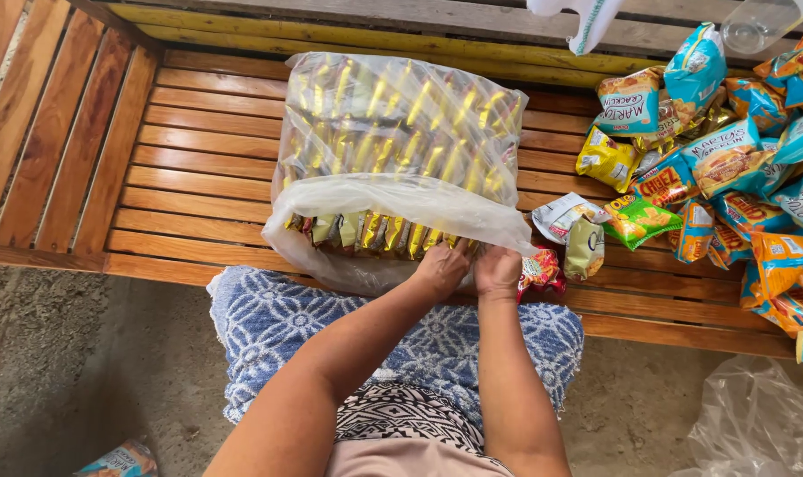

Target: Sorting small packaged snack bags from a large plastic container bag onto a wooden surface.

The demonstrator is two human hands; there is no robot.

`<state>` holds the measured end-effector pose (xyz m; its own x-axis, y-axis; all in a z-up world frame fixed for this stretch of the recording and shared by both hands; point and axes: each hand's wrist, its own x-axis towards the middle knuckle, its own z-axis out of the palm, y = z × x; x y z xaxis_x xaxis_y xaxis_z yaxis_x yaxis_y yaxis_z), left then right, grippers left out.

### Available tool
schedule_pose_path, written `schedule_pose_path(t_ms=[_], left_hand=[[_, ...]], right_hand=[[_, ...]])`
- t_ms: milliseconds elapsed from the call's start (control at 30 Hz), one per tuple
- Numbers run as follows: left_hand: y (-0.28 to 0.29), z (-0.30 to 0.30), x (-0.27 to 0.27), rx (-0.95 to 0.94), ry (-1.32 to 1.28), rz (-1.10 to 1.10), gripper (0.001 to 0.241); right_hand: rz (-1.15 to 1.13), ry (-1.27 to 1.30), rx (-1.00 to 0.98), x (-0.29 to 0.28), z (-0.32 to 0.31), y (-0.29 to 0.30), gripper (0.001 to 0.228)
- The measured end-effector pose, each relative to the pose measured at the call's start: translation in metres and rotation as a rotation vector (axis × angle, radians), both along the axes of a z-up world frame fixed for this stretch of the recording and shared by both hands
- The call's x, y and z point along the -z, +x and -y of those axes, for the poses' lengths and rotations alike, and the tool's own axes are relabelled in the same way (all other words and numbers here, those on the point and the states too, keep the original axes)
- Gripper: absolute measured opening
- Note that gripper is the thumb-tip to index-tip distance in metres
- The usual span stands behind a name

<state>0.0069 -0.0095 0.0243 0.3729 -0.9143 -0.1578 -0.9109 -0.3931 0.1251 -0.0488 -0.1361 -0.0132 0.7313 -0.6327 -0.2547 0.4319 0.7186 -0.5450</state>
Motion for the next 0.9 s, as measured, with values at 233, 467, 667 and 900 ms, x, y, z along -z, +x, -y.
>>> schedule_pose_path(t_ms=[233, 467, 667, 900], left_hand=[[0.012, 0.016, -0.022, -0.031, -0.042, 0.195, 0.068], [0.004, -0.012, -0.033, -0.191, -0.316, -0.080, 0.076], [-0.036, -0.066, -0.040, -0.571, -0.518, -0.528, 0.042], [-0.050, -0.055, 0.095, -0.755, -0.463, -0.728, 0.050]], right_hand=[[-0.372, -0.196, -0.106, -0.057, -0.028, -0.002, 0.060], [-0.564, -0.443, -0.196, -0.006, -0.031, -0.010, 0.070], [-0.673, -0.307, -0.237, -0.050, -0.048, 0.004, 0.075], [-0.429, -0.452, -0.050, 0.020, -0.036, 0.001, 0.077]])
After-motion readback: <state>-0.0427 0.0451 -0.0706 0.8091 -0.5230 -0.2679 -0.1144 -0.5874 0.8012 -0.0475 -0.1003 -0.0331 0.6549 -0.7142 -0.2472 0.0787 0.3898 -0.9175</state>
